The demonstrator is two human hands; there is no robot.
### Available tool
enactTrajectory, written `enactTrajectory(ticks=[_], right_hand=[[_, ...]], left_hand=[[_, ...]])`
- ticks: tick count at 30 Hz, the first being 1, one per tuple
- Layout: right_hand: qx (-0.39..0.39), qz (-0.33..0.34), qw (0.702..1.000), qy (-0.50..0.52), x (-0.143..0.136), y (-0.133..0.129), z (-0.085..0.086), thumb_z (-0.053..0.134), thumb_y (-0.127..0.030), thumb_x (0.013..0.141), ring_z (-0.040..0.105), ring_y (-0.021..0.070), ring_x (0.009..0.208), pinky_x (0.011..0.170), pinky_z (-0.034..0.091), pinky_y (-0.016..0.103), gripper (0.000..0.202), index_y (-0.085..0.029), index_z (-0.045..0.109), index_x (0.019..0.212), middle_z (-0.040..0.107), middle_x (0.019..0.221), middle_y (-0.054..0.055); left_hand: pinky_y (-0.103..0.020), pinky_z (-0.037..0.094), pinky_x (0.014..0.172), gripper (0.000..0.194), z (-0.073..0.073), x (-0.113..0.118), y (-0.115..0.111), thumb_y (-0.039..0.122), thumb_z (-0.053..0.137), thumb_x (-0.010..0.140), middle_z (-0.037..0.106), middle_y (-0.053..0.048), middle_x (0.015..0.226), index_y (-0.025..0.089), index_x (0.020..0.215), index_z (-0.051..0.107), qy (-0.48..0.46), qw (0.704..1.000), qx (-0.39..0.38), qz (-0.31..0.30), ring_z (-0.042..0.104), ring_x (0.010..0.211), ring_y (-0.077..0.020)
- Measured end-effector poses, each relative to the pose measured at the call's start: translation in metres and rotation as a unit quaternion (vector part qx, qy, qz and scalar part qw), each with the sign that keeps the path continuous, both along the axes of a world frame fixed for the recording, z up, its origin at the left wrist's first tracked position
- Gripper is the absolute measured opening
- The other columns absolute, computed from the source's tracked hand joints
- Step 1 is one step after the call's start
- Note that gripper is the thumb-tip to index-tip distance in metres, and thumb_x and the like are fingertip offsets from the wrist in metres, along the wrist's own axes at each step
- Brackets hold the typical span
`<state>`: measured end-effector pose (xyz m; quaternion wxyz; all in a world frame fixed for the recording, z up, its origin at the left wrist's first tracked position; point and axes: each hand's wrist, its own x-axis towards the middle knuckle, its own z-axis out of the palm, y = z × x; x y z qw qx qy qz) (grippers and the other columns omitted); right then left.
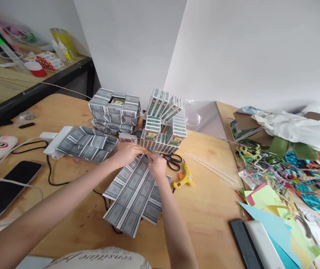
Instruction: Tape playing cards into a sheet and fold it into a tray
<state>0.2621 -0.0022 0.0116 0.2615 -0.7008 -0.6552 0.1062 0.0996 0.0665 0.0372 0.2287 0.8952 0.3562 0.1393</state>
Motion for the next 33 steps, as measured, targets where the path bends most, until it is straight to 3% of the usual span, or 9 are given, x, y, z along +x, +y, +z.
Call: enactTrajectory(ticks=[2, 6, 13, 22, 33], right_hand=[[-0.004, -0.001, 1.000, 0.012, 0.002, 0.001, -0.001, 0.046, -0.021, 0.082, 0.065, 0.0171, 0.082, 0.073, 0.047, 0.024, 0.026, -0.025, 0.070, 0.093, 0.071, 0.089, 0.003], [-0.013, -0.006, 0.999, 0.043, 0.006, 0.006, -0.003, 0.048, -0.022, 0.081, 0.066, 0.0184, 0.082, 0.074, 0.048, 0.026, 0.025, -0.026, 0.070, 0.092, 0.072, 0.090, 0.003], [-0.027, -0.035, 0.990, 0.134, 0.017, 0.019, -0.010, 0.051, -0.023, 0.075, 0.066, 0.0175, 0.080, 0.074, 0.049, 0.026, 0.022, -0.025, 0.072, 0.084, 0.072, 0.086, 0.001], [-0.017, -0.048, 0.982, 0.184, 0.023, 0.022, -0.016, 0.050, -0.022, 0.073, 0.067, 0.0176, 0.078, 0.073, 0.050, 0.026, 0.023, -0.021, 0.072, 0.081, 0.073, 0.083, 0.002], [-0.002, -0.048, 0.992, 0.114, 0.018, 0.012, -0.009, 0.051, -0.023, 0.076, 0.067, 0.0179, 0.082, 0.077, 0.049, 0.026, 0.023, -0.024, 0.072, 0.084, 0.072, 0.088, 0.002]], left_hand=[[-0.026, 0.045, 0.080, 0.042, -0.008, -0.002, -0.004, 0.006, 0.040, 0.077, 0.064, -0.004, 0.105, 0.023, 0.107, 0.063, -0.036, 0.999, -0.006, -0.012, 0.059, 0.095, -0.0170], [-0.025, 0.046, 0.076, 0.039, -0.018, -0.002, -0.010, 0.008, 0.035, 0.083, 0.062, -0.007, 0.100, 0.019, 0.107, 0.063, -0.094, 0.995, -0.026, 0.032, 0.059, 0.088, -0.0150], [-0.024, 0.046, 0.075, 0.026, -0.016, 0.009, -0.001, 0.011, 0.045, 0.080, 0.068, -0.001, 0.091, 0.019, 0.091, 0.067, -0.153, 0.982, -0.044, 0.100, 0.061, 0.083, -0.0141], [-0.026, 0.046, 0.073, 0.027, -0.014, 0.015, 0.014, 0.008, 0.044, 0.075, 0.069, -0.003, 0.084, 0.017, 0.079, 0.070, -0.117, 0.991, -0.038, 0.054, 0.062, 0.078, -0.0155], [-0.027, 0.046, 0.077, 0.034, -0.017, 0.010, 0.004, 0.002, 0.040, 0.072, 0.067, -0.003, 0.089, 0.017, 0.082, 0.068, -0.112, 0.994, 0.012, 0.008, 0.060, 0.084, -0.0152]])
